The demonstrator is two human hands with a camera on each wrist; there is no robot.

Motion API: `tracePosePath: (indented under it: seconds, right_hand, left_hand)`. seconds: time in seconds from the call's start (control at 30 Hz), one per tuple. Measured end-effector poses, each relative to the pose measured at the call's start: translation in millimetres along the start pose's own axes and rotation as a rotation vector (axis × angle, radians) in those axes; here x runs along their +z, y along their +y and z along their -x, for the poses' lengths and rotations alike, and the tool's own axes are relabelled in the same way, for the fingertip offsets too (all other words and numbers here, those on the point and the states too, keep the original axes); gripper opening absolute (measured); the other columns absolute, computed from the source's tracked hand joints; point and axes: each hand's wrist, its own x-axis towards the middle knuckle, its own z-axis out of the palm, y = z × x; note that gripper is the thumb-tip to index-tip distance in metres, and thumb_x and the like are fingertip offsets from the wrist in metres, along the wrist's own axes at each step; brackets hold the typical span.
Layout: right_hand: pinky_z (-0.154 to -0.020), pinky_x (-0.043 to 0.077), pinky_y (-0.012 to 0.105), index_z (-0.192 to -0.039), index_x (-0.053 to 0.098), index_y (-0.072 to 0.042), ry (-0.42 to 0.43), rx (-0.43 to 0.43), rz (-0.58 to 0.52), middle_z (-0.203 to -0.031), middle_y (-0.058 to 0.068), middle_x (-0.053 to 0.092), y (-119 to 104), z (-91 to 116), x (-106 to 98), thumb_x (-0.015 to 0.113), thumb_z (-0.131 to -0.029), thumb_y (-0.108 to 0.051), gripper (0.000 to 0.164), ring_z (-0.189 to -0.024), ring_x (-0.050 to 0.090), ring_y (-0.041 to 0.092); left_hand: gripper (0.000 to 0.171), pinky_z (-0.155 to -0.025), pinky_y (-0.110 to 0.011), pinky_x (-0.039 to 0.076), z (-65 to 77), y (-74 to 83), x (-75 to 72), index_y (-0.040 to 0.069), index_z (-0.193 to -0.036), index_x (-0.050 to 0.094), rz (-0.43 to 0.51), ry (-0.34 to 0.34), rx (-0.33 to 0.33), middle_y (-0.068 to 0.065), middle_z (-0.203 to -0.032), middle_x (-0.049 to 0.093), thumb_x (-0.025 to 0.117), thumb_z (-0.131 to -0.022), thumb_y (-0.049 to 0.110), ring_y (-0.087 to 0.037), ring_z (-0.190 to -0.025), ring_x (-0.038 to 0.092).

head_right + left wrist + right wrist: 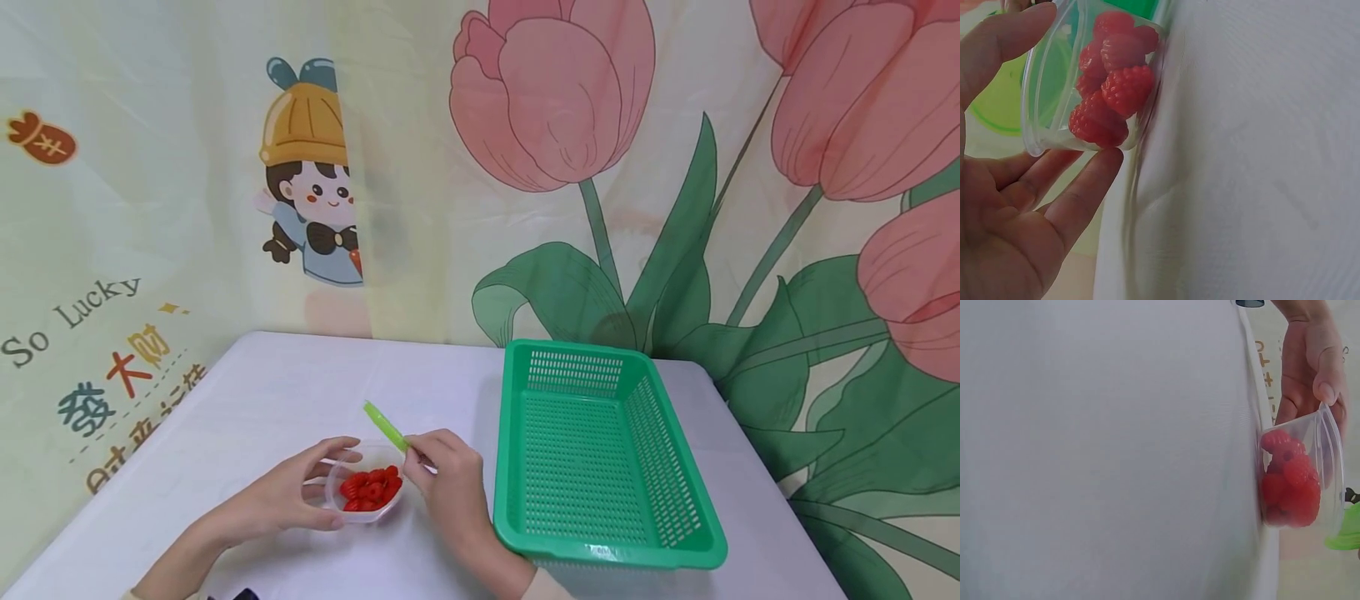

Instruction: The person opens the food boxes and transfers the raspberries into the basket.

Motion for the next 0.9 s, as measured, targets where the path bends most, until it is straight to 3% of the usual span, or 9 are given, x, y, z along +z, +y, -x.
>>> tracePosePath:
  seconds: [0.3, 0.5, 0.73, 0.9]
  right_hand:
    - [-0.075, 0.06, 0.017, -0.108, 0.082, -0.007, 0.065, 0.201, -0.095, -0.094, 0.004, 0.078, 5, -1, 12, 0.075, -0.095, 0.002, 0.018, -0.084, 0.076, 0.01]
    - [-0.074, 0.061, 0.019, -0.11, 0.083, -0.01, 0.088, 0.326, -0.11, -0.093, -0.001, 0.077, 8, -2, 18, 0.077, -0.095, -0.002, 0.017, -0.083, 0.075, 0.009]
    - [-0.073, 0.062, 0.021, -0.113, 0.081, -0.01, 0.101, 0.441, -0.177, -0.096, 0.0, 0.078, 14, -2, 24, 0.075, -0.096, -0.001, 0.021, -0.081, 0.076, 0.011]
    - [-0.072, 0.062, 0.022, -0.118, 0.079, -0.008, 0.093, 0.536, -0.227, -0.096, 0.003, 0.076, 19, -2, 31, 0.074, -0.097, -0.002, 0.023, -0.08, 0.076, 0.012]
  left_hand:
    - [0.098, -0.109, -0.041, 0.052, 4.7, -5.3, -5.5, 0.01, -0.162, 0.037, 0.021, -0.019, -0.008, -0.017, -0.155, 0.052, 0.093, -0.083, 0.026, -0.037, -0.138, 0.055]
    - [0.098, -0.108, -0.039, 0.053, 6.1, -4.5, -8.2, 0.01, -0.162, 0.037, 0.03, -0.03, -0.018, -0.017, -0.155, 0.052, 0.093, -0.083, 0.025, -0.037, -0.137, 0.056]
    - [0.098, -0.102, -0.017, 0.05, 7.6, -5.8, -9.9, 0.01, -0.162, 0.036, 0.039, -0.043, -0.006, -0.017, -0.155, 0.051, 0.093, -0.083, 0.025, -0.036, -0.136, 0.056]
    - [0.098, -0.106, -0.028, 0.053, 7.8, -5.4, -10.9, 0.01, -0.162, 0.037, 0.033, -0.042, -0.015, -0.017, -0.153, 0.052, 0.093, -0.083, 0.025, -0.035, -0.135, 0.056]
